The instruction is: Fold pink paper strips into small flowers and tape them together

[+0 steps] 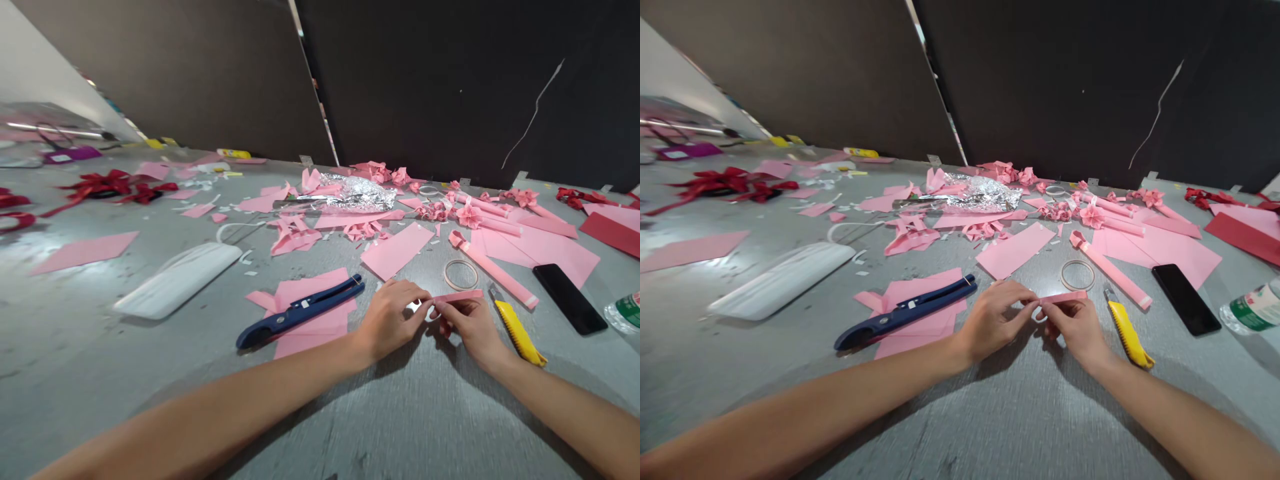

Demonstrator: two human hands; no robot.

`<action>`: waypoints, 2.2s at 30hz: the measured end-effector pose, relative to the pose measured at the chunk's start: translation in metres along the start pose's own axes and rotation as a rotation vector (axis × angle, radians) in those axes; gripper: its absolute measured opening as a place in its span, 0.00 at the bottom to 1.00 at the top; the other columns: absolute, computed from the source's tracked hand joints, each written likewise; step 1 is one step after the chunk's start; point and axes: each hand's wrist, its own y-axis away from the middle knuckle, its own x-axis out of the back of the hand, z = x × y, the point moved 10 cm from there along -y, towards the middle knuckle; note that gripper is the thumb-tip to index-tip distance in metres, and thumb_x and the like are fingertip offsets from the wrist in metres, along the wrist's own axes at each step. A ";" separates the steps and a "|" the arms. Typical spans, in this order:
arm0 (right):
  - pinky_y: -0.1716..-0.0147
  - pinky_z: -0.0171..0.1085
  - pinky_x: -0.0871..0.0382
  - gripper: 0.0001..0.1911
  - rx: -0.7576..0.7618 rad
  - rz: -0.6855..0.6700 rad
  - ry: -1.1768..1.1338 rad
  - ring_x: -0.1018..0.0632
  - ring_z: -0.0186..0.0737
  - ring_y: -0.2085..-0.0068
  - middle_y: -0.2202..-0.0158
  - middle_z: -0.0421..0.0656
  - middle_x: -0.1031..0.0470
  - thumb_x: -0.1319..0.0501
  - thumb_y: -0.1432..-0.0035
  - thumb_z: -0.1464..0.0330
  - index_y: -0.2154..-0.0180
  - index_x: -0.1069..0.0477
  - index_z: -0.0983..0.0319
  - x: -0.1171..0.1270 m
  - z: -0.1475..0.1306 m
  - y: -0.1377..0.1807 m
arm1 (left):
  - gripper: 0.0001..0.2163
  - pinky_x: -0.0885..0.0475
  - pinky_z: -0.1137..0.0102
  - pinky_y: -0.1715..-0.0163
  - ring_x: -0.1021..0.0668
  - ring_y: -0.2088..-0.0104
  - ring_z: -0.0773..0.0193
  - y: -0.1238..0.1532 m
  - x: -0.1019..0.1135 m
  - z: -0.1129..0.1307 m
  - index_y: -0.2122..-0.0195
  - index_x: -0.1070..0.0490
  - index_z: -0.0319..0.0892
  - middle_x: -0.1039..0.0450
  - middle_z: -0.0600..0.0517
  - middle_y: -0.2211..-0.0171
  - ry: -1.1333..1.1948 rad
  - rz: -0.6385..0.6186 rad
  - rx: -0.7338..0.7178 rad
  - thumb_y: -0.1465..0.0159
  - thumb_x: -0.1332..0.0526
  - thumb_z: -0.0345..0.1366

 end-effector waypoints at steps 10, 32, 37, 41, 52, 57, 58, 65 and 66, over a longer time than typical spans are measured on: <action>0.79 0.37 0.30 0.22 0.006 -0.008 0.008 0.26 0.38 0.79 0.78 0.44 0.22 0.23 0.44 0.49 0.73 0.15 0.60 0.000 -0.001 0.000 | 0.09 0.25 0.61 0.55 0.15 0.63 0.58 0.001 -0.001 -0.001 0.60 0.20 0.45 0.14 0.51 0.65 0.001 -0.010 0.003 0.22 0.37 0.36; 0.74 0.38 0.29 0.20 -0.048 0.007 0.019 0.23 0.39 0.77 0.80 0.45 0.21 0.23 0.44 0.50 0.67 0.11 0.61 0.002 0.004 0.004 | 0.07 0.26 0.63 0.57 0.16 0.62 0.58 -0.003 0.001 0.001 0.61 0.21 0.44 0.15 0.51 0.65 0.097 0.004 0.000 0.24 0.36 0.32; 0.75 0.38 0.30 0.20 -0.040 0.011 0.010 0.23 0.39 0.77 0.80 0.45 0.21 0.22 0.44 0.49 0.68 0.11 0.61 0.002 0.005 0.004 | 0.07 0.25 0.64 0.58 0.17 0.63 0.59 -0.003 0.002 -0.001 0.62 0.22 0.43 0.16 0.51 0.66 0.126 0.011 0.021 0.25 0.37 0.31; 0.75 0.38 0.29 0.21 -0.034 -0.003 0.018 0.23 0.40 0.78 0.80 0.46 0.21 0.23 0.44 0.48 0.67 0.11 0.61 0.001 0.004 0.003 | 0.07 0.26 0.64 0.58 0.16 0.63 0.59 -0.003 0.002 -0.004 0.62 0.21 0.43 0.16 0.51 0.66 0.137 0.007 0.048 0.25 0.36 0.32; 0.77 0.37 0.29 0.24 -0.009 -0.009 0.036 0.24 0.39 0.78 0.80 0.44 0.23 0.23 0.44 0.46 0.70 0.14 0.62 0.001 0.000 0.001 | 0.07 0.26 0.63 0.57 0.16 0.64 0.59 -0.002 0.001 0.001 0.62 0.20 0.43 0.14 0.52 0.66 0.089 0.011 -0.019 0.26 0.35 0.30; 0.77 0.37 0.29 0.23 -0.002 -0.006 0.043 0.23 0.39 0.78 0.80 0.44 0.23 0.24 0.44 0.47 0.70 0.14 0.62 0.001 0.000 0.001 | 0.07 0.26 0.63 0.57 0.16 0.64 0.59 -0.002 0.000 0.001 0.62 0.20 0.43 0.14 0.52 0.66 0.085 0.012 -0.025 0.25 0.36 0.30; 0.78 0.37 0.29 0.23 -0.001 -0.006 0.045 0.24 0.39 0.78 0.80 0.44 0.23 0.24 0.44 0.47 0.70 0.14 0.62 0.001 0.000 0.001 | 0.07 0.26 0.63 0.57 0.16 0.64 0.59 -0.002 0.000 0.001 0.62 0.20 0.43 0.14 0.52 0.66 0.082 0.013 -0.024 0.25 0.35 0.30; 0.78 0.37 0.28 0.24 -0.002 -0.003 0.058 0.24 0.39 0.79 0.81 0.45 0.23 0.24 0.45 0.47 0.71 0.14 0.62 0.001 0.000 0.000 | 0.07 0.26 0.64 0.57 0.16 0.64 0.59 -0.002 0.001 0.003 0.62 0.20 0.42 0.15 0.52 0.66 0.055 0.019 -0.052 0.25 0.35 0.31; 0.78 0.37 0.28 0.24 -0.003 -0.004 0.060 0.24 0.39 0.79 0.81 0.45 0.23 0.24 0.44 0.47 0.71 0.14 0.62 0.001 0.000 0.000 | 0.07 0.26 0.64 0.57 0.16 0.64 0.59 -0.002 0.001 0.003 0.62 0.20 0.42 0.15 0.52 0.66 0.051 0.019 -0.055 0.25 0.35 0.31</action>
